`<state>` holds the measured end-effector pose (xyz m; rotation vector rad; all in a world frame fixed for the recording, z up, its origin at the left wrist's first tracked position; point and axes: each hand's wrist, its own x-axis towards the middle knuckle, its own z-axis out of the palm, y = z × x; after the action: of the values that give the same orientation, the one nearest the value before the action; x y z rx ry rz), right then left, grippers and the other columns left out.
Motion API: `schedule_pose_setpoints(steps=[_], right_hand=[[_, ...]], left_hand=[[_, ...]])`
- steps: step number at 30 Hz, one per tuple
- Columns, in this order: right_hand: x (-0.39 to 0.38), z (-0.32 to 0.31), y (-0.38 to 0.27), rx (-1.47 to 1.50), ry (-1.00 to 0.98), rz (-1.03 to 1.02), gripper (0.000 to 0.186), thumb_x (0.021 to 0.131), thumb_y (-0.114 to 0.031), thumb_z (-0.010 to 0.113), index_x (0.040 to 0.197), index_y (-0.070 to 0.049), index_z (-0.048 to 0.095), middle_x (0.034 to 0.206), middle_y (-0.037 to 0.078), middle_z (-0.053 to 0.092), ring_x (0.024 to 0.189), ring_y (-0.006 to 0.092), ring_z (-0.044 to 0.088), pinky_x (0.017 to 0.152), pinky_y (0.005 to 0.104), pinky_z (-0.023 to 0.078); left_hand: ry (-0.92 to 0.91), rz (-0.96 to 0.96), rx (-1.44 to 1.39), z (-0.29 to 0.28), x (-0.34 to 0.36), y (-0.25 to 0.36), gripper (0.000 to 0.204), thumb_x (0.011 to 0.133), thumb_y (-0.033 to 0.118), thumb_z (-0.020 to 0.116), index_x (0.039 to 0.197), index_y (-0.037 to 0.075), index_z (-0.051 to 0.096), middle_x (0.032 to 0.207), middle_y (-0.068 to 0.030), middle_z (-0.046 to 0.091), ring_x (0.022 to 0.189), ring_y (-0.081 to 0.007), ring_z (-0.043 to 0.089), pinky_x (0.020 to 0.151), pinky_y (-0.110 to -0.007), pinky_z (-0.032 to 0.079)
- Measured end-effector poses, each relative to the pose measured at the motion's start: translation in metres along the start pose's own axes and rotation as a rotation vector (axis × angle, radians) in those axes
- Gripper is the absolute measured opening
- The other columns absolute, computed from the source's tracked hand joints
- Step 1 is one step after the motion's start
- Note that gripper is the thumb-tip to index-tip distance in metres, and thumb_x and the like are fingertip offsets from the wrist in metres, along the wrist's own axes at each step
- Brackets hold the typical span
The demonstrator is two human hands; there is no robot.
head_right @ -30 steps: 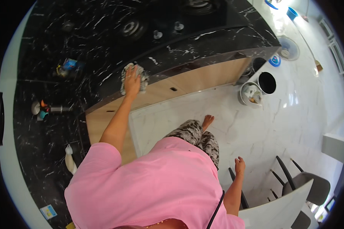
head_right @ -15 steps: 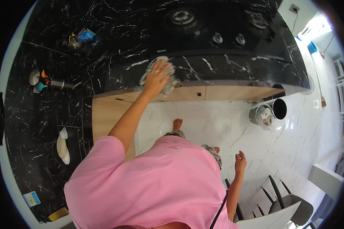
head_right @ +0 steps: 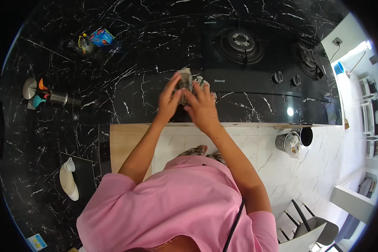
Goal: Wiping down kitchen countertops, the sink area, a refrigerator, and a dining table with a cloth.
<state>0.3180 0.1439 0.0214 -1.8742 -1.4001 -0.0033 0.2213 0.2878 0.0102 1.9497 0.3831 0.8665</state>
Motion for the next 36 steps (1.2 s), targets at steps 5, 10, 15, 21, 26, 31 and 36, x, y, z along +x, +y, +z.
schedule_pose_setpoints(steps=[5, 10, 15, 21, 26, 31, 36], right_hand=[[0.027, 0.066, 0.014, -0.323, -0.272, -0.089, 0.054, 0.091, -0.038, 0.063, 0.138, -0.017, 0.049, 0.155, 0.015, 0.029, 0.141, 0.0475, 0.024, 0.106, 0.0681, 0.028], [0.102, 0.098, 0.05, -0.266, -0.219, -0.143, 0.05, 0.091, -0.039, 0.063, 0.134, -0.015, 0.052, 0.153, 0.016, 0.032, 0.141, 0.0478, 0.024, 0.106, 0.0694, 0.026], [0.195, 0.124, 0.12, -0.204, -0.116, -0.032, 0.045, 0.089, -0.038, 0.064, 0.126, -0.014, 0.055, 0.151, 0.016, 0.035, 0.14, 0.0462, 0.028, 0.105, 0.0669, 0.029], [0.208, 0.165, 0.069, -0.172, -0.19, -0.271, 0.043, 0.084, -0.032, 0.066, 0.122, -0.014, 0.06, 0.146, 0.015, 0.043, 0.13, 0.0438, 0.04, 0.099, 0.066, 0.034], [0.284, 0.166, 0.118, -0.317, -0.239, -0.313, 0.046, 0.092, -0.037, 0.057, 0.137, -0.026, 0.055, 0.146, 0.014, 0.044, 0.134, 0.0435, 0.037, 0.098, 0.0668, 0.034], [0.378, 0.17, 0.22, -0.402, -0.054, -0.027, 0.047, 0.097, -0.043, 0.05, 0.141, -0.026, 0.05, 0.151, 0.014, 0.039, 0.14, 0.0446, 0.029, 0.106, 0.067, 0.029], [0.385, 0.213, 0.167, -0.459, -0.072, -0.044, 0.048, 0.096, -0.044, 0.051, 0.139, -0.024, 0.05, 0.15, 0.013, 0.04, 0.138, 0.0462, 0.03, 0.105, 0.0664, 0.031]], left_hand=[[0.221, -0.021, 0.656, -0.116, -0.055, -0.059, 0.036, 0.096, 0.012, 0.057, 0.131, 0.005, 0.058, 0.145, -0.017, 0.049, 0.138, -0.0358, 0.04, 0.113, -0.044, 0.03], [0.354, -0.397, 0.97, -0.134, -0.076, -0.084, 0.042, 0.096, 0.028, 0.059, 0.134, 0.011, 0.058, 0.152, -0.0153, 0.04, 0.143, -0.0394, 0.029, 0.114, -0.056, 0.019], [0.357, -0.457, 0.999, -0.131, -0.072, -0.086, 0.045, 0.093, 0.032, 0.061, 0.134, 0.015, 0.057, 0.154, -0.0146, 0.037, 0.144, -0.0385, 0.028, 0.113, -0.059, 0.019], [0.347, -0.492, 1.005, -0.131, -0.071, -0.079, 0.045, 0.093, 0.031, 0.062, 0.135, 0.014, 0.057, 0.154, -0.0135, 0.037, 0.144, -0.0376, 0.027, 0.114, -0.059, 0.019], [0.334, -0.545, 1.008, -0.133, -0.066, -0.076, 0.046, 0.092, 0.03, 0.062, 0.135, 0.014, 0.057, 0.155, -0.0134, 0.036, 0.145, -0.0373, 0.027, 0.114, -0.059, 0.018], [0.303, -0.574, 0.998, -0.132, -0.052, -0.076, 0.047, 0.092, 0.029, 0.063, 0.136, 0.015, 0.057, 0.155, -0.0136, 0.035, 0.145, -0.0372, 0.026, 0.114, -0.058, 0.017], [0.307, -0.578, 0.993, -0.134, -0.053, -0.074, 0.047, 0.092, 0.029, 0.063, 0.136, 0.015, 0.056, 0.155, -0.014, 0.035, 0.145, -0.0375, 0.026, 0.115, -0.058, 0.016]])
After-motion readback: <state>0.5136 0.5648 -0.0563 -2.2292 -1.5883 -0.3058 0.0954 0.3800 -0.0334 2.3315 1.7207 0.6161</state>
